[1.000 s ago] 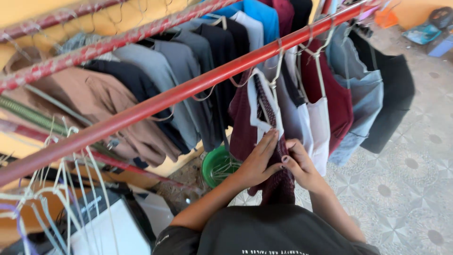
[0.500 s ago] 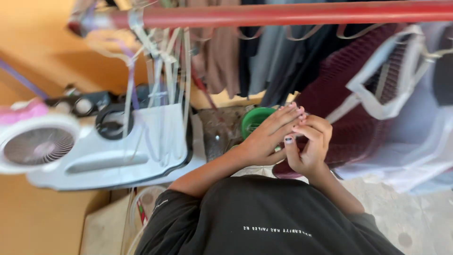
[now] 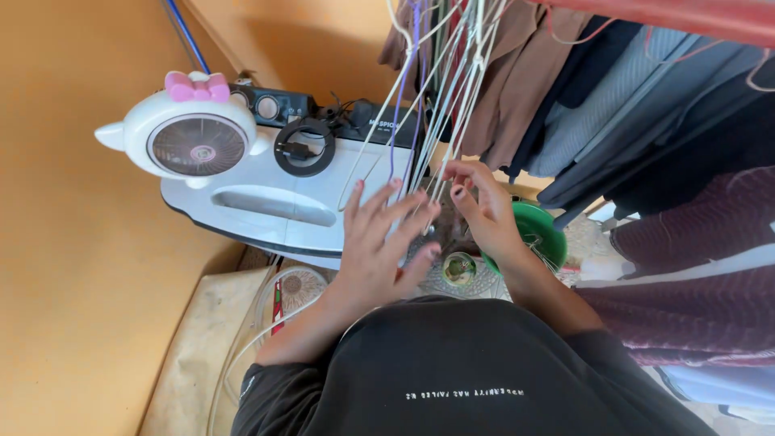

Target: The person takes clothes from a wooden chair, places each item on a hanger, and hangs them on a red metal clothing rack. Items handled include a white shirt, a maroon patterned garment, a black top, and a purple top. The person repeats this process for several garments.

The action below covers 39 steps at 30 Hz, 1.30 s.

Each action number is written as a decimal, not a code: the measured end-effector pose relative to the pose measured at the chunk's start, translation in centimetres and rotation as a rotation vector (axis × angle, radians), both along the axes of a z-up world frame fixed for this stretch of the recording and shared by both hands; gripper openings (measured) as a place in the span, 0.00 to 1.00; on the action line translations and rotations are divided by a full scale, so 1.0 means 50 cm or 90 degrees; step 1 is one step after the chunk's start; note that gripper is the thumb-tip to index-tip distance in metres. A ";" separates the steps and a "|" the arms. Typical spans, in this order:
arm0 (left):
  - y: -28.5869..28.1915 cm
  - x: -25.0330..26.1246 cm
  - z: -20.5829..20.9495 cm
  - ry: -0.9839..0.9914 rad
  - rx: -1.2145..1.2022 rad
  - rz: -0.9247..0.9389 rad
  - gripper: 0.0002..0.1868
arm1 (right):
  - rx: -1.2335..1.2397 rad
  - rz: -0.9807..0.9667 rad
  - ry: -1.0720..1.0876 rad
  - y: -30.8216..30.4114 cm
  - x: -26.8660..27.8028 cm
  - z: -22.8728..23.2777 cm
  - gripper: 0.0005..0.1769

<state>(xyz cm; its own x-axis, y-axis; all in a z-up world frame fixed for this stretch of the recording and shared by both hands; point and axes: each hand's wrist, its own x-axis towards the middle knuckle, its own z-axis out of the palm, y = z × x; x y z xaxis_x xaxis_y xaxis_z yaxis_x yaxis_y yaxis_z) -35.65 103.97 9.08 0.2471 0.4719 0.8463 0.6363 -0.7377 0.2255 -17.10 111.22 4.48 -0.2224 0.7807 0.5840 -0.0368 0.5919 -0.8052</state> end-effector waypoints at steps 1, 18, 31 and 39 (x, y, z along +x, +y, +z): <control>0.001 -0.001 -0.001 0.000 0.001 0.003 0.23 | 0.001 0.003 0.000 0.004 -0.007 0.001 0.24; -0.012 0.037 -0.028 0.016 -0.155 0.106 0.33 | 0.032 0.016 0.054 -0.040 0.041 0.031 0.13; -0.199 0.203 -0.063 -0.082 -0.147 0.184 0.23 | -0.099 0.250 0.015 -0.200 0.149 -0.090 0.17; -0.320 0.256 -0.152 -0.019 -0.191 0.212 0.32 | -0.086 0.461 -0.196 -0.316 0.171 -0.212 0.12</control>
<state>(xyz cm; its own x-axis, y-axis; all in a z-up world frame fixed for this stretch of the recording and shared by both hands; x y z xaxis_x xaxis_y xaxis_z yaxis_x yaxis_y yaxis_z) -22.88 87.98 1.49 0.0181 0.7468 0.6648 0.8178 -0.3936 0.4199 -8.54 95.40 -6.10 -0.8374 0.4404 0.3238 -0.1384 0.4023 -0.9050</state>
